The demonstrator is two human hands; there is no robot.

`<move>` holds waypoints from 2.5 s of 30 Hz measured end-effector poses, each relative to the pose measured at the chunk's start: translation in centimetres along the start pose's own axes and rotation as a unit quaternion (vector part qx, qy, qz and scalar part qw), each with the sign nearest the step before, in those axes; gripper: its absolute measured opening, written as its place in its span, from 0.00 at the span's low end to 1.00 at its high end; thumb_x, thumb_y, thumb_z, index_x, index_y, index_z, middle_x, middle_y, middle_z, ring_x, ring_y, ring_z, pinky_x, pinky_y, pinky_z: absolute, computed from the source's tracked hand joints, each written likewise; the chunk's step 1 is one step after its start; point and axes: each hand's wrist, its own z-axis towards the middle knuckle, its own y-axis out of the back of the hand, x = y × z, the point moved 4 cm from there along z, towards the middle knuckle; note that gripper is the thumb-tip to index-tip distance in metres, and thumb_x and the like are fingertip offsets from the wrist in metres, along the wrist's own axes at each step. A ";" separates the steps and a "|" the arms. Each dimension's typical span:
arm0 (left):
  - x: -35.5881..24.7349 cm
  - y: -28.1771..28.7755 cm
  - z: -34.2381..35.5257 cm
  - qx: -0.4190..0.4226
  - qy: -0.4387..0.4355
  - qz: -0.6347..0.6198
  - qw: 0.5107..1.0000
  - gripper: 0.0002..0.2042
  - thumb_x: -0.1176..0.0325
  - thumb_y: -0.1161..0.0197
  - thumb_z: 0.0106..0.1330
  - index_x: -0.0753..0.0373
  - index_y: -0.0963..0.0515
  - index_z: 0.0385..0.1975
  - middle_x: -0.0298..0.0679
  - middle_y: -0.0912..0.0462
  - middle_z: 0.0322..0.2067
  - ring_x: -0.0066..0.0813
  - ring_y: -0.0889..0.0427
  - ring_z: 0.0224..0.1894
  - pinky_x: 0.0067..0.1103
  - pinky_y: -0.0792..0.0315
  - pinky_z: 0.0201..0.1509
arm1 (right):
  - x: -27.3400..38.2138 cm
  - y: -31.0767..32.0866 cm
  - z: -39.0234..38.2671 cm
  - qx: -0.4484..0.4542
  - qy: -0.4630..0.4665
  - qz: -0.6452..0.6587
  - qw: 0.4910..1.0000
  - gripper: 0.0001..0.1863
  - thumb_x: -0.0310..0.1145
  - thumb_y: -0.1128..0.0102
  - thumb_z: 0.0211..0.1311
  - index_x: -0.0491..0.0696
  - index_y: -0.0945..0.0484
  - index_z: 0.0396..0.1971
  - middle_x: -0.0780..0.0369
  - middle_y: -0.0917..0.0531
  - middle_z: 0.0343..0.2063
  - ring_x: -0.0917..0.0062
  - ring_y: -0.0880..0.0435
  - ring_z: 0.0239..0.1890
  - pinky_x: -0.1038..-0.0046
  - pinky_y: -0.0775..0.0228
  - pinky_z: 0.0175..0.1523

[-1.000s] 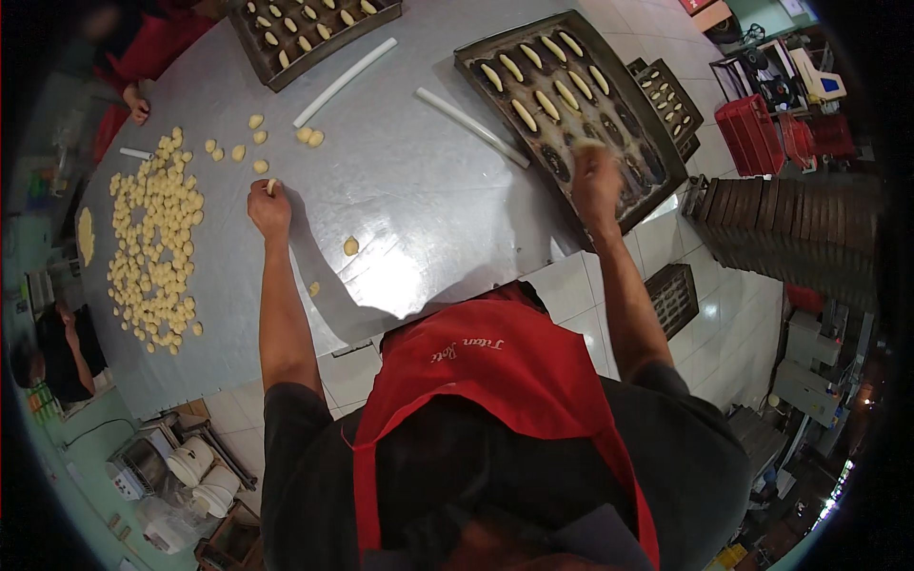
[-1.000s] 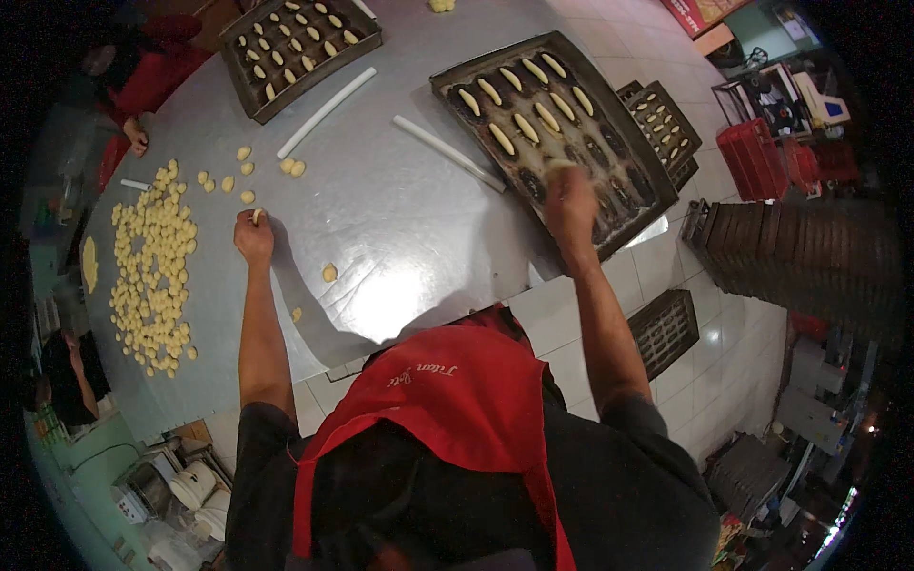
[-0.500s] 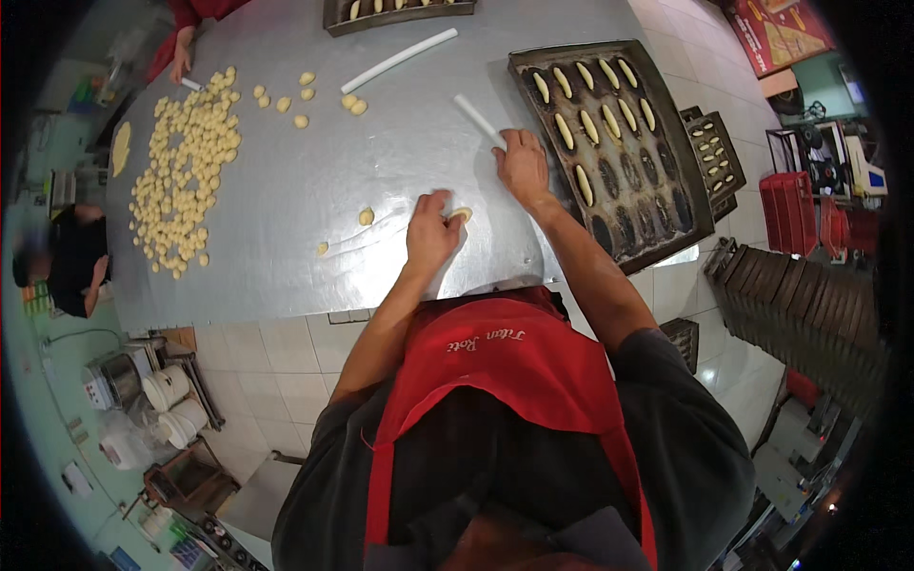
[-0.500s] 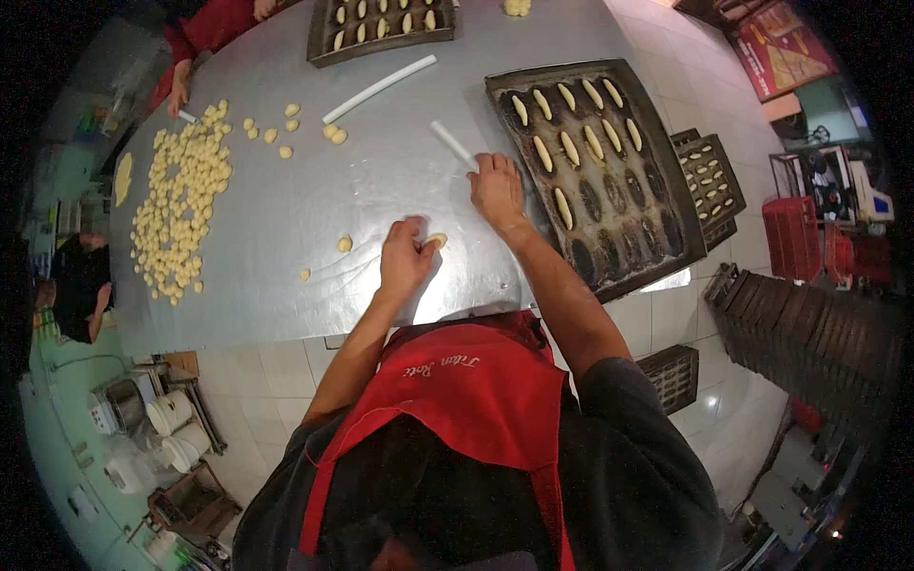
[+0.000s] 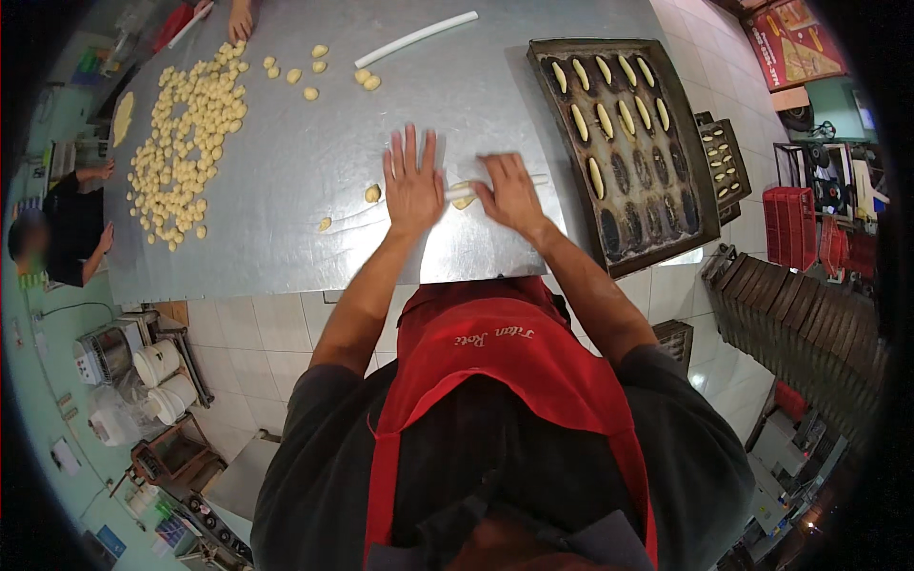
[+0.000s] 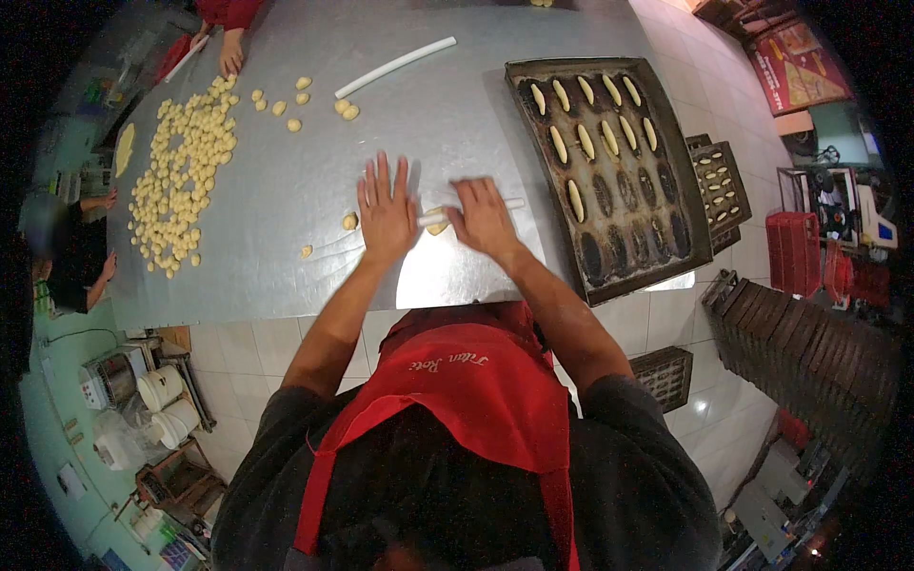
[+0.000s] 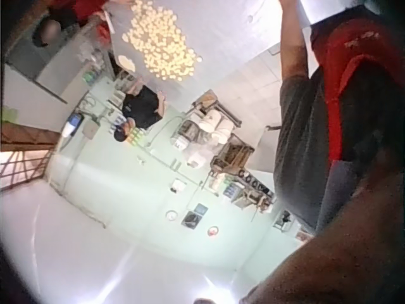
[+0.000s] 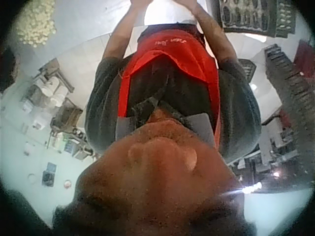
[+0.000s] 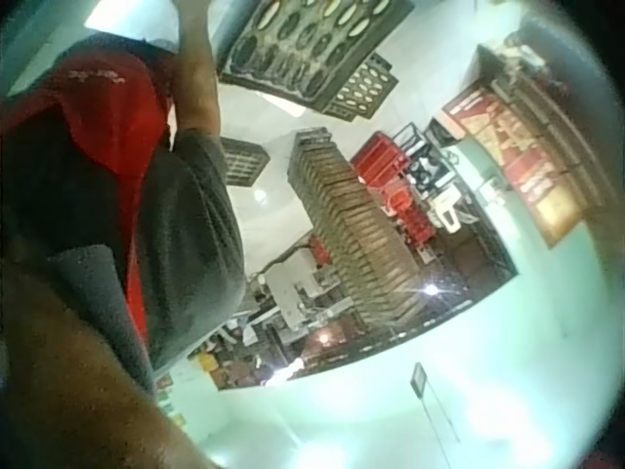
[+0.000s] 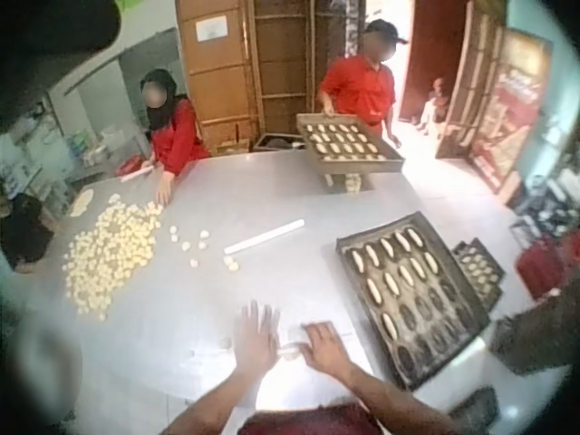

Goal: Preparing and shaping dough into small rolls at a bakery production table.

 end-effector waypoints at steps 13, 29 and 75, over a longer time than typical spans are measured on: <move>11.0 7.2 -10.8 -0.169 0.249 -0.047 0.953 0.22 0.70 0.35 0.70 0.67 0.24 0.64 0.52 0.20 0.61 0.55 0.27 0.68 0.49 0.41 0.73 | 0.8 4.0 0.1 -0.058 -0.123 -0.122 0.983 0.21 0.25 0.27 0.57 0.45 0.17 0.51 0.52 0.14 0.48 0.53 0.19 0.56 0.53 0.29 0.64; -2.1 -0.1 -1.8 0.069 -0.012 -0.399 0.914 0.09 0.73 0.32 0.69 0.67 0.16 0.45 0.48 0.18 0.49 0.51 0.17 0.45 0.39 0.21 0.54 | 1.0 -0.3 -2.3 0.027 -0.109 0.040 0.993 0.16 0.23 0.35 0.65 0.42 0.15 0.52 0.51 0.15 0.47 0.52 0.19 0.55 0.55 0.25 0.61; 26.8 -5.3 13.8 -0.120 0.232 -0.220 0.940 0.18 0.65 0.24 0.64 0.62 0.23 0.48 0.45 0.13 0.42 0.44 0.13 0.41 0.35 0.19 0.48 | 5.0 -1.4 -5.1 0.075 -0.138 -0.021 0.987 0.26 0.29 0.25 0.53 0.47 0.16 0.56 0.55 0.16 0.48 0.58 0.19 0.55 0.57 0.25 0.63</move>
